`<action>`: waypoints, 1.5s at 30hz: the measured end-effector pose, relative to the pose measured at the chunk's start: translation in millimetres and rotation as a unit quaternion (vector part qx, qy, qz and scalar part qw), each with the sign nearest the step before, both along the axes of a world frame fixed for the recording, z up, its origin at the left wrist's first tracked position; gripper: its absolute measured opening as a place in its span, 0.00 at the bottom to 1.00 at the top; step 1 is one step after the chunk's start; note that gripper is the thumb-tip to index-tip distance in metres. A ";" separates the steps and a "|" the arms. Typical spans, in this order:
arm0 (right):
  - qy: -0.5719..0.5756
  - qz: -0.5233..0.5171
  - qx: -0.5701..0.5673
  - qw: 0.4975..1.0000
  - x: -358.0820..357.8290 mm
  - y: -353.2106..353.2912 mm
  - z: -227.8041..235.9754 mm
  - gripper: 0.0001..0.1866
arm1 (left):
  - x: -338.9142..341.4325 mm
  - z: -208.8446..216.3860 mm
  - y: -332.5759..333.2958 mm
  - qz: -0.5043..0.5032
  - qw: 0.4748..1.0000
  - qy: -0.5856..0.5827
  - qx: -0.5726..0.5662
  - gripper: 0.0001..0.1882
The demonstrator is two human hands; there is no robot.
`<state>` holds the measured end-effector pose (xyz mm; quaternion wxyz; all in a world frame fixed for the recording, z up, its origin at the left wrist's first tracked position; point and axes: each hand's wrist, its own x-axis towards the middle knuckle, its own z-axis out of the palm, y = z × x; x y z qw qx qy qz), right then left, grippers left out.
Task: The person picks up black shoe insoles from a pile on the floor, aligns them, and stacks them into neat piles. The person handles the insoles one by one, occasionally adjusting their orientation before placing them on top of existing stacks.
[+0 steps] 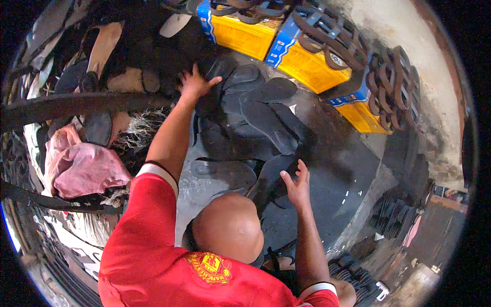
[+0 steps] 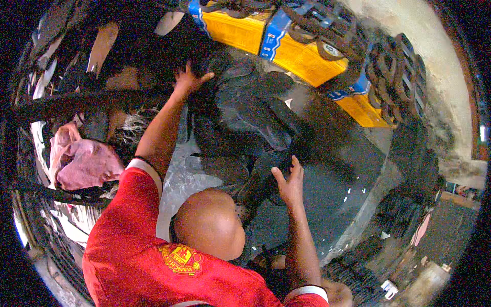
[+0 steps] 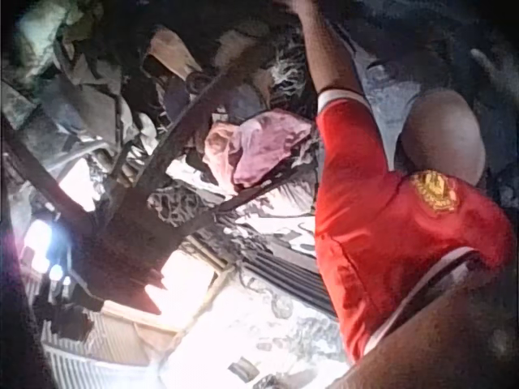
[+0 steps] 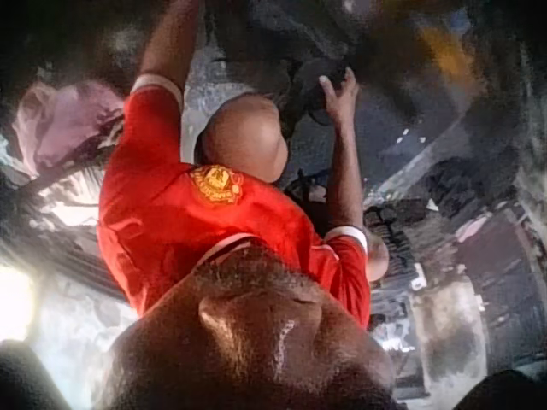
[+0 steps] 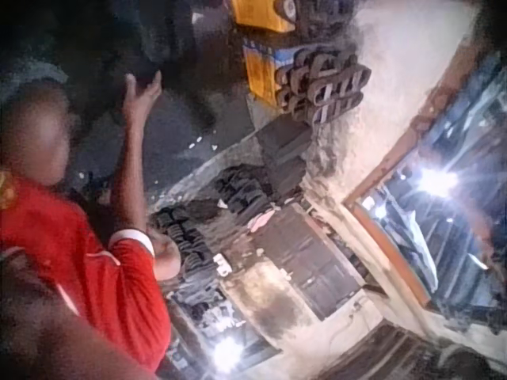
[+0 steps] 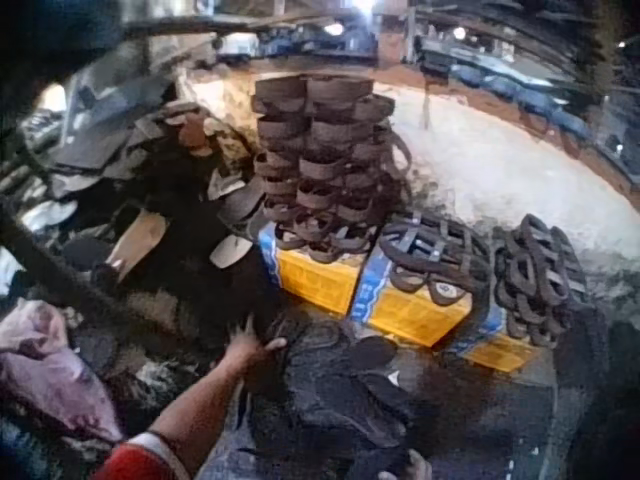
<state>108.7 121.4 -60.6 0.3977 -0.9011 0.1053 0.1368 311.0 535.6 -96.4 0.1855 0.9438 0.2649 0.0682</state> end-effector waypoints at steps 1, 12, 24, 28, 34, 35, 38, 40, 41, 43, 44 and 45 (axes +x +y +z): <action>0.018 -0.018 0.011 1.000 0.7 -5.9 6.7 0.43 | -0.1 -4.5 0.7 0.018 0.991 0.114 -0.061 0.63; -0.189 0.043 -0.263 0.945 68.6 -14.3 46.7 0.37 | -68.8 33.2 -140.0 -0.454 0.869 0.087 0.175 0.29; -0.119 0.094 0.097 0.984 93.3 -52.1 57.7 0.27 | -72.8 118.6 -224.7 -0.471 0.835 -0.283 0.028 0.24; 0.134 0.121 0.167 0.969 114.5 -93.2 4.8 0.30 | -149.8 78.0 -224.9 -0.397 0.905 0.030 -0.153 0.35; 0.076 0.094 0.107 0.987 93.8 -83.2 -34.7 0.47 | -269.8 0.6 -248.6 -0.412 0.899 0.054 -0.139 0.55; 0.034 0.111 0.121 0.986 89.6 -86.2 -30.3 0.45 | -267.9 -4.2 -246.5 -0.415 0.895 0.038 -0.157 0.54; -0.127 0.043 -0.131 0.982 66.2 -123.4 -7.9 0.34 | -237.8 1.0 -232.3 -0.449 0.870 -0.015 -0.203 0.53; -0.112 0.005 -0.213 0.971 46.0 -139.2 -7.2 0.31 | -208.4 14.4 -221.2 -0.462 0.865 0.009 -0.196 0.55; -0.077 0.000 -0.245 0.967 38.0 -144.2 -10.2 0.30 | -195.5 19.9 -216.9 -0.473 0.874 0.026 -0.107 0.55; 0.028 -0.045 -0.193 0.980 26.5 -147.3 -19.2 0.29 | -175.0 27.9 -208.6 -0.482 0.865 0.107 0.094 0.56; 0.001 -0.067 -0.179 0.982 25.5 -149.7 -20.9 0.28 | -167.7 29.7 -204.8 -0.488 0.861 0.125 0.072 0.54; 0.014 -0.091 -0.169 0.981 23.6 -145.9 -22.8 0.27 | -160.3 29.9 -200.6 -0.502 0.854 0.113 0.077 0.54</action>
